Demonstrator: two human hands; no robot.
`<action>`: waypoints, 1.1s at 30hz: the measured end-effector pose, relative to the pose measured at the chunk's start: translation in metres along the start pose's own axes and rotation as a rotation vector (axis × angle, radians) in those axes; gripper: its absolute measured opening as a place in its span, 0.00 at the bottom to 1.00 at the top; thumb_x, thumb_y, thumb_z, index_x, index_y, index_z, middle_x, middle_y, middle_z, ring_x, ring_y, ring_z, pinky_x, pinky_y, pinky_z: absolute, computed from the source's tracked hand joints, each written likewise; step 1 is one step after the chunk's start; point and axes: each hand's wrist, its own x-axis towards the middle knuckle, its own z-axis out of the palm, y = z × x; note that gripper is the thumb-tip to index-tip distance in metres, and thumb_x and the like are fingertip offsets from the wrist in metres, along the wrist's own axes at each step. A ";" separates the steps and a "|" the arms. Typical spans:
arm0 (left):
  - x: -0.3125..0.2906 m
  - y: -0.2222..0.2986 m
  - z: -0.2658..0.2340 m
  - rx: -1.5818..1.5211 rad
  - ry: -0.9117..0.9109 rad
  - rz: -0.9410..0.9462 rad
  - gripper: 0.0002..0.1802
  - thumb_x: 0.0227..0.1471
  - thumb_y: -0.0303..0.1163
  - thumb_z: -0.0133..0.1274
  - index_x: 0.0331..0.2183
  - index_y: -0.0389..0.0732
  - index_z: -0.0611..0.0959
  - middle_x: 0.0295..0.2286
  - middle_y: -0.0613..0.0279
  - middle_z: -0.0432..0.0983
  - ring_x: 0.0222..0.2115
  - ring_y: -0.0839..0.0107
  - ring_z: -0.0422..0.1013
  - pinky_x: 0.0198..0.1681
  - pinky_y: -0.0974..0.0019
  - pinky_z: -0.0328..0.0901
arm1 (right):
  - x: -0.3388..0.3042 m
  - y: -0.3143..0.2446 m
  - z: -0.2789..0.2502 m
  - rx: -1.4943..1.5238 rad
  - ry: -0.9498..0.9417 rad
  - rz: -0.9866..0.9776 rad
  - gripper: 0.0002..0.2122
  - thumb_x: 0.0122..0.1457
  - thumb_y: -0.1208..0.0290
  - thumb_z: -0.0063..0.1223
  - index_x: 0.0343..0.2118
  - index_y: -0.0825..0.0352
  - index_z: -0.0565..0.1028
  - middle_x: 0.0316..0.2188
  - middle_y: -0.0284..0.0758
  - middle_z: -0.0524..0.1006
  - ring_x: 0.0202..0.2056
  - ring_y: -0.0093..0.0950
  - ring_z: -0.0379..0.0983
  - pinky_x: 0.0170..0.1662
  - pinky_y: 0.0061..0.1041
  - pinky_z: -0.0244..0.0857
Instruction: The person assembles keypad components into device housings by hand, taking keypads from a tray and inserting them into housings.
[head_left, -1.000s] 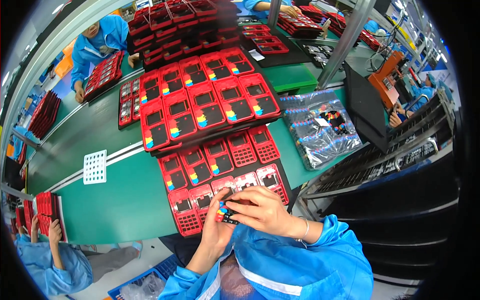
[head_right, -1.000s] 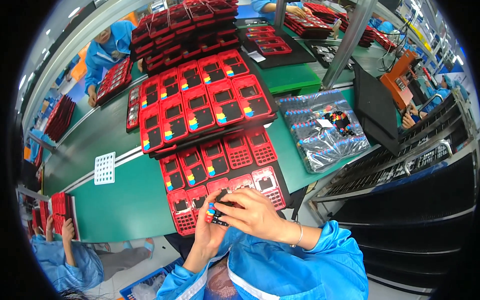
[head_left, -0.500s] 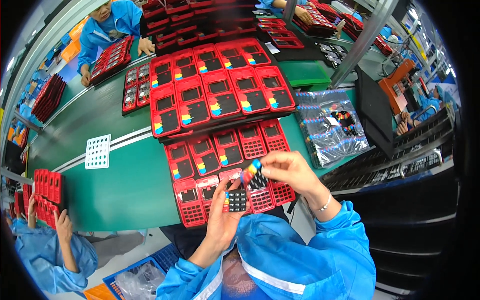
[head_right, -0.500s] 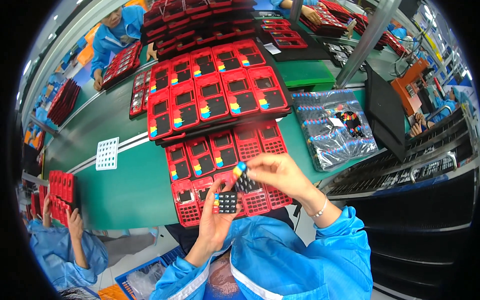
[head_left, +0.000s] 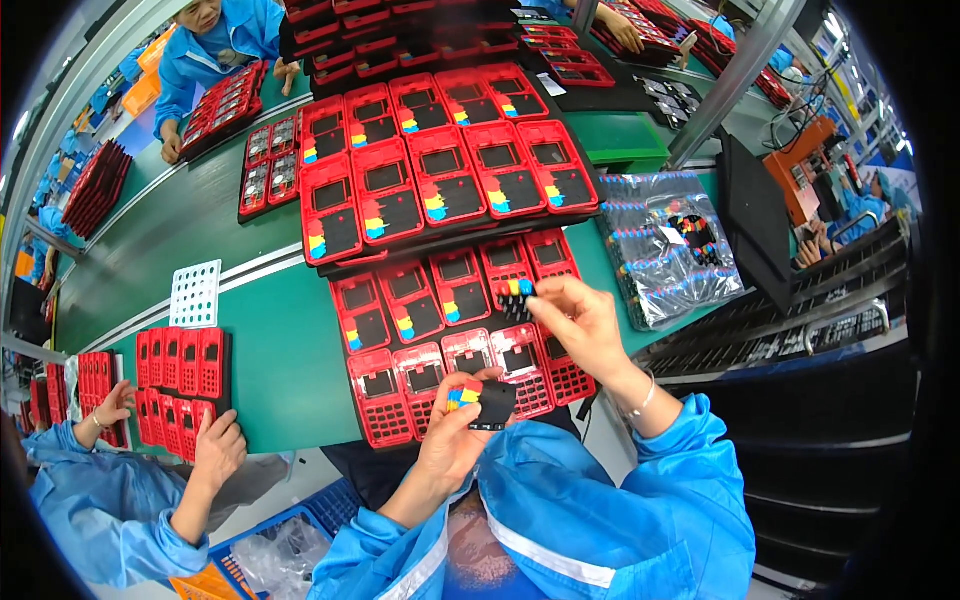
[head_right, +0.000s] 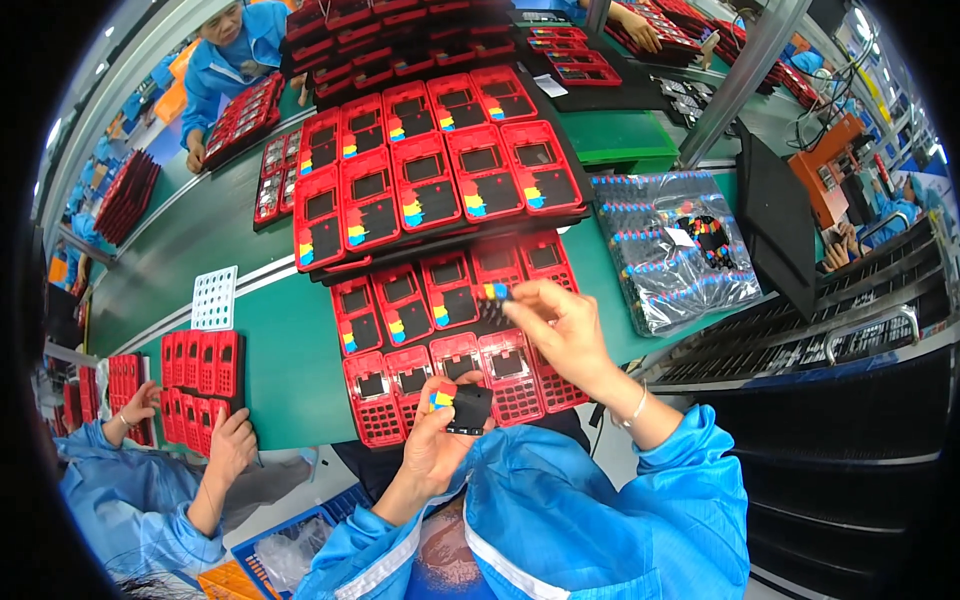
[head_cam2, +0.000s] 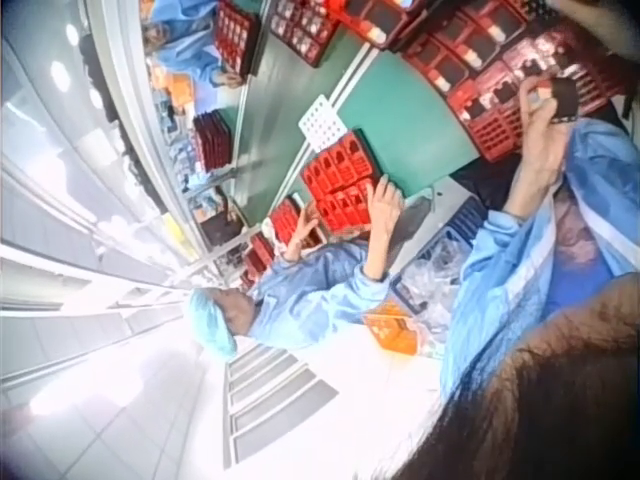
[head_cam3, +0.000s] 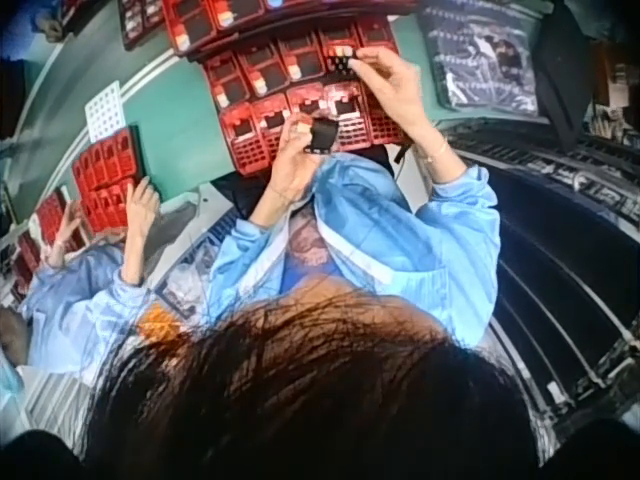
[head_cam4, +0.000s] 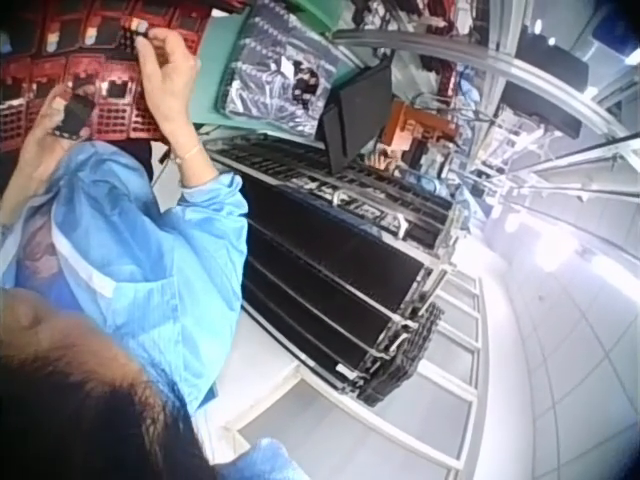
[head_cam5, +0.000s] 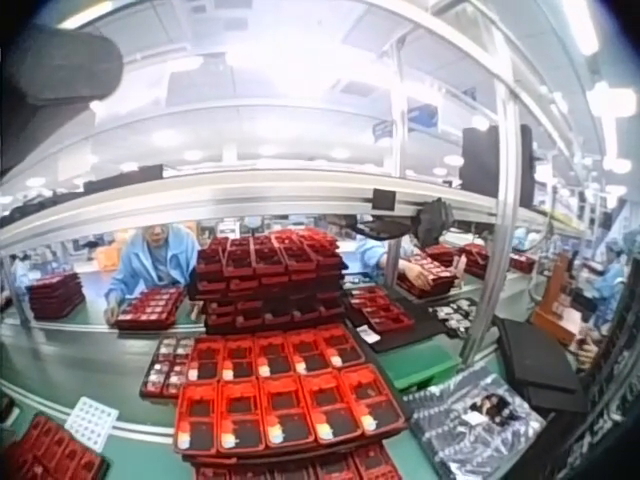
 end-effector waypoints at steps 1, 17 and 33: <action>-0.001 0.000 0.000 -0.038 0.014 -0.007 0.20 0.55 0.20 0.58 0.49 0.46 0.75 0.59 0.46 0.67 0.53 0.55 0.73 0.53 0.47 0.74 | 0.008 0.002 -0.001 -0.353 0.056 -0.220 0.05 0.61 0.79 0.62 0.40 0.70 0.81 0.33 0.37 0.84 0.32 0.25 0.82 0.37 0.21 0.74; -0.007 -0.001 -0.006 0.112 0.034 -0.044 0.25 0.56 0.24 0.58 0.54 0.52 0.73 0.60 0.46 0.66 0.53 0.53 0.73 0.52 0.45 0.73 | 0.027 0.033 -0.002 -0.951 -0.199 -0.804 0.10 0.54 0.71 0.60 0.38 0.68 0.80 0.38 0.36 0.82 0.41 0.32 0.80 0.47 0.32 0.73; -0.004 -0.005 0.003 0.108 0.132 -0.009 0.25 0.59 0.26 0.59 0.56 0.49 0.71 0.54 0.51 0.72 0.53 0.55 0.73 0.52 0.44 0.73 | -0.001 -0.014 -0.005 -0.102 -0.541 -0.176 0.15 0.58 0.71 0.67 0.47 0.70 0.83 0.40 0.42 0.84 0.44 0.38 0.82 0.47 0.33 0.75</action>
